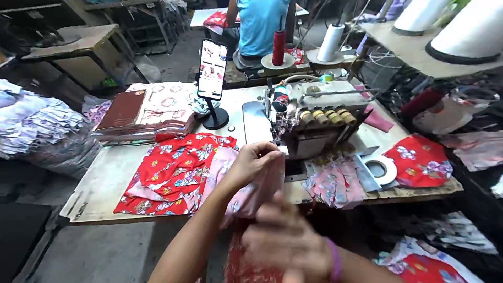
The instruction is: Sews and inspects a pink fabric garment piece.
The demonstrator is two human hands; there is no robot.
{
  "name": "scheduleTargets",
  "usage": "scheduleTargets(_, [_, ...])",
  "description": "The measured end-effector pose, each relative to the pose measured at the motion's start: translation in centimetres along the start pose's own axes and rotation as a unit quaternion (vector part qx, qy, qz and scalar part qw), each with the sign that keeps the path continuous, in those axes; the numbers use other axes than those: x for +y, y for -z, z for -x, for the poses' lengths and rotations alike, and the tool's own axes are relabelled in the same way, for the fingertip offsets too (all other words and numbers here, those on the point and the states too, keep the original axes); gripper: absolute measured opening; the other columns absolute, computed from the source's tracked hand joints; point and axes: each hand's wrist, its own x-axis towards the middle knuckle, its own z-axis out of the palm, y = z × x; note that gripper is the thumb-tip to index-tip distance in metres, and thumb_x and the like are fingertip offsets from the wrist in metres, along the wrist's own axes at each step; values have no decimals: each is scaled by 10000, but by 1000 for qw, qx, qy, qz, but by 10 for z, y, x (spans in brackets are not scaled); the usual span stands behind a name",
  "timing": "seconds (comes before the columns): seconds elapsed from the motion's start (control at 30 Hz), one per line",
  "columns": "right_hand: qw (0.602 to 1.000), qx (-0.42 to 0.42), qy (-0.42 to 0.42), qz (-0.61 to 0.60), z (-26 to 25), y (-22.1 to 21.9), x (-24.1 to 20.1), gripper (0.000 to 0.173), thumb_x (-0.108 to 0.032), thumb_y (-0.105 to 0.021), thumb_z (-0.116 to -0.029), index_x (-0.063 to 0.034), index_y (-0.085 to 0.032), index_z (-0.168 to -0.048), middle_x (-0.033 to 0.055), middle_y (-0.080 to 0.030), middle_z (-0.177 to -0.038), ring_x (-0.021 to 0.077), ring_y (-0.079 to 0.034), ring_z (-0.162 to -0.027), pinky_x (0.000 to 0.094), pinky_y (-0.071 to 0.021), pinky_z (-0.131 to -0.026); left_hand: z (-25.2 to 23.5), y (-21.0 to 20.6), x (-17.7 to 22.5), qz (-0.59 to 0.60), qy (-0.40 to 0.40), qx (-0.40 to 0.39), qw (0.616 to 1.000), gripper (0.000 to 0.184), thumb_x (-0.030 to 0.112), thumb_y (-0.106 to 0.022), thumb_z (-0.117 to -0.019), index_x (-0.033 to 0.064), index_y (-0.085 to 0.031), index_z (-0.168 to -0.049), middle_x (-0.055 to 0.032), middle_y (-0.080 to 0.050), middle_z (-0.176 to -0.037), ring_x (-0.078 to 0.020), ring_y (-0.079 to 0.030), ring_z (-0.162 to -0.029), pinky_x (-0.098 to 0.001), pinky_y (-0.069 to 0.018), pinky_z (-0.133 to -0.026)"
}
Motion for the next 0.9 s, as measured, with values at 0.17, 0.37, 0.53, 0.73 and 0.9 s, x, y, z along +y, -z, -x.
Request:
scheduleTargets(0.17, [886, 120, -432, -121, 12, 27, 58, 400, -172, -689, -957, -5, -573, -1301, -39, -712, -1118, -5, -669, -1018, 213, -560, -914, 7, 6, 0, -2, -21, -31, 999, 50, 15, -692, -938, 12, -712, -984, 36, -685, -809, 30, -610, -702, -148, -530, -683])
scheduleTargets(0.37, [790, 42, -570, -223, -3, 35, 61, 11, -58, -699, -918, -54, -707, -924, -57, -717, -769, 7, -679, -707, 208, -585, -706, 5, 5, -2, -28, 5, -23, 999, 45, 38, -704, -940, 24, -742, -922, 32, -703, -759, 30, -618, -651, -152, -529, -636])
scheduleTargets(0.53, [824, 185, -517, -139, -1, 33, 76, 126, 28, -680, -923, -5, -729, -1034, -10, -745, -818, 36, -695, -714, 215, -598, -716, 3, 6, -2, -33, -10, -13, 999, 64, 25, -697, -940, 14, -752, -972, 17, -726, -833, 28, -634, -708, -152, -535, -684])
scheduleTargets(0.73, [848, 159, -493, -111, 1, 32, 74, 119, 12, -715, -899, -30, -742, -1006, -37, -735, -795, 3, -676, -695, 180, -581, -693, 7, 8, -3, -53, -6, -2, 999, 53, 43, -695, -949, 19, -742, -942, 22, -716, -800, 29, -631, -685, -149, -530, -662])
scheduleTargets(0.9, [874, 132, -463, -69, 0, 36, 73, 101, -27, -686, -940, -48, -748, -1016, -54, -731, -823, -13, -665, -716, 168, -570, -701, 11, 19, -6, -48, 0, -75, 996, 60, 50, -698, -943, 28, -715, -997, 25, -688, -775, 17, -602, -623, -151, -517, -589])
